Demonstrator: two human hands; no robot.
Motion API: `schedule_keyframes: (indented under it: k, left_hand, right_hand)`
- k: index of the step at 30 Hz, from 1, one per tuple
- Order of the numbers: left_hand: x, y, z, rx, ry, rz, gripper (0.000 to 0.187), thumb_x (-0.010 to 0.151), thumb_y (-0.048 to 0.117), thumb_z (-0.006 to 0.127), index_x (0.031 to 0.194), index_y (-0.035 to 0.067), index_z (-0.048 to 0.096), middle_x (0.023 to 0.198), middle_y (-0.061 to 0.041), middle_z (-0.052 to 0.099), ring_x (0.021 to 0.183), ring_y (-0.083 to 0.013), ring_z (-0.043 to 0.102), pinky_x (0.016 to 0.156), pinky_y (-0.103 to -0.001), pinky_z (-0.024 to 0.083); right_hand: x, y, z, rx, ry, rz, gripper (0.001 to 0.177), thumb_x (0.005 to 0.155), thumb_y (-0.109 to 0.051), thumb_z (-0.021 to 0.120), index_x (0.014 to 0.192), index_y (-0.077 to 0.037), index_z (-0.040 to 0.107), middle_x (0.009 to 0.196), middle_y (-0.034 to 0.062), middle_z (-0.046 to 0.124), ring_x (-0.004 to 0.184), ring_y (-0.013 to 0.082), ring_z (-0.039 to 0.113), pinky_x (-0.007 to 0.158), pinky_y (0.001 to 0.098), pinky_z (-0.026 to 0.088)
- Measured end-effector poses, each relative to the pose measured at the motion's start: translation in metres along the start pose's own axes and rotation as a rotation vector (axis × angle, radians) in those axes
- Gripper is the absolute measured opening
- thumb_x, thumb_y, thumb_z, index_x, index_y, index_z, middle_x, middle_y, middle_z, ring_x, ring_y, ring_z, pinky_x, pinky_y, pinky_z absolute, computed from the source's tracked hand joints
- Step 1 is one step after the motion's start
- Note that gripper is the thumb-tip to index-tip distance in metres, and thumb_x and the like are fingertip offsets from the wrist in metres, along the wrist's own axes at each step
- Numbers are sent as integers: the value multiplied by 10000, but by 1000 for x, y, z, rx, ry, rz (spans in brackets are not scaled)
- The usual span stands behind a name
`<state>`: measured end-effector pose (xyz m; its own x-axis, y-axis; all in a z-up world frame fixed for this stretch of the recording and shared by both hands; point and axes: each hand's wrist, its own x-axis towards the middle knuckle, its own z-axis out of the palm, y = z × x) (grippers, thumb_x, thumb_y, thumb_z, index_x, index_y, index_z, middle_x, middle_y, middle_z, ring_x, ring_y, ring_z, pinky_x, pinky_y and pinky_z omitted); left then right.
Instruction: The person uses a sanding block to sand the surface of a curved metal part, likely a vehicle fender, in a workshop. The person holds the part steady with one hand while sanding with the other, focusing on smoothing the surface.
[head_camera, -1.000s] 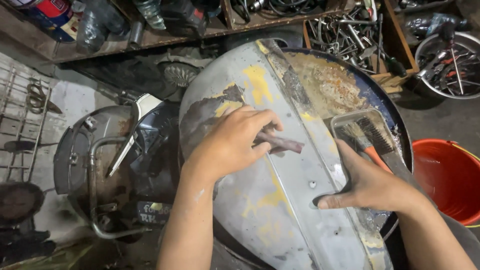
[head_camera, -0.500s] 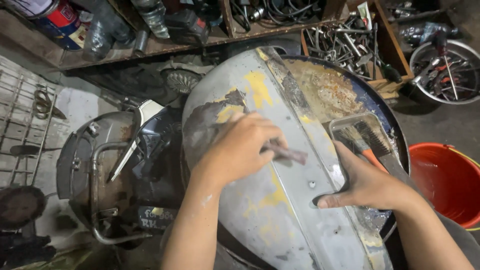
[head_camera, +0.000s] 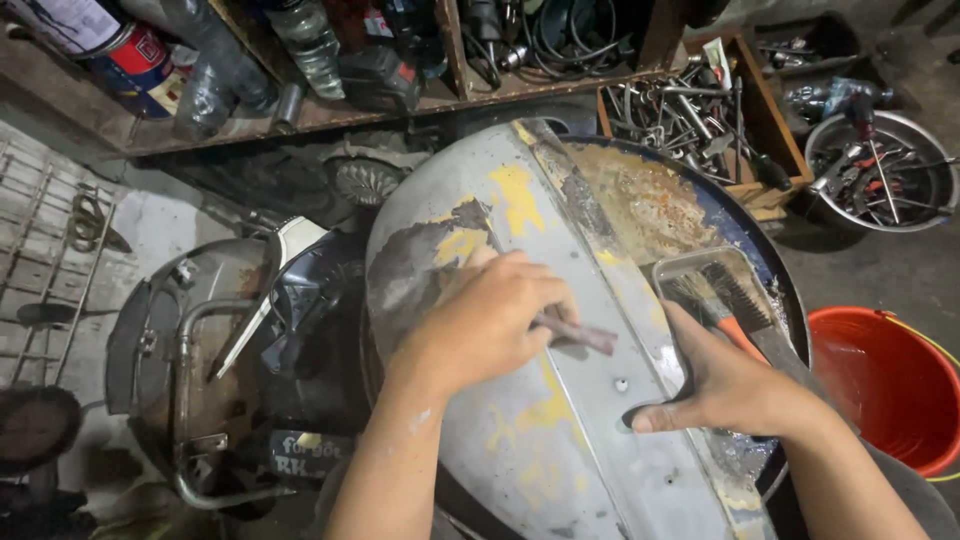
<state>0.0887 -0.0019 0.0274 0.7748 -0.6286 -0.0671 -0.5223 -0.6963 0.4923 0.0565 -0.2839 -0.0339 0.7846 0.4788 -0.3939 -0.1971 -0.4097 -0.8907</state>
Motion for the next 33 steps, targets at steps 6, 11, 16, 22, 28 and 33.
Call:
schedule_keyframes:
  k: [6, 11, 16, 22, 28, 33]
  left_hand:
    - [-2, -12, 6, 45, 81, 12, 161, 836, 150, 709, 958, 244, 755, 981, 98, 762, 1070, -223, 641, 956, -462, 393]
    - [1, 10, -3, -24, -107, -54, 65, 916, 243, 768, 910, 305, 787, 952, 127, 748, 1078, -147, 643, 1065, -433, 325]
    - [2, 3, 9, 0, 41, 23, 291, 748, 75, 652, 944, 257, 766, 1012, 86, 760, 1096, -224, 644, 985, -469, 384]
    - [2, 5, 10, 51, 24, -3, 178, 830, 126, 692, 974, 220, 737, 1026, 84, 760, 1093, -224, 631, 991, -450, 369]
    - [1, 16, 0, 36, -122, -70, 86, 906, 166, 740, 967, 227, 742, 1061, 47, 765, 1089, -221, 649, 1054, -461, 362]
    - [0, 11, 10, 14, -94, -6, 239, 837, 115, 673, 1016, 260, 739, 1092, 97, 759, 1167, -222, 617, 1025, -452, 352]
  right_hand:
    - [0, -3, -1, 0, -11, 16, 1379, 539, -428, 994, 1677, -163, 262, 1721, -7, 438, 1570, 120, 410, 1229, 376, 377]
    - [2, 2, -1, -54, 22, 39, 1354, 526, -353, 1032, 1659, -170, 314, 1667, -18, 505, 1529, 106, 453, 1228, 352, 377]
    - [1, -1, -1, -55, 6, -22, 1315, 548, -423, 1000, 1648, -149, 334, 1691, -6, 481, 1565, 110, 408, 1246, 363, 330]
    - [1, 1, -1, -25, 27, 68, 1370, 511, -373, 1023, 1667, -183, 314, 1661, -24, 516, 1518, 104, 474, 1218, 350, 398]
    - [0, -1, 0, -33, 20, 22, 1369, 528, -373, 1022, 1668, -161, 294, 1695, -10, 469, 1550, 119, 428, 1231, 359, 361]
    - [-1, 0, 0, -47, 31, 28, 1328, 533, -332, 1043, 1645, -157, 339, 1665, -18, 511, 1548, 100, 432, 1253, 345, 340]
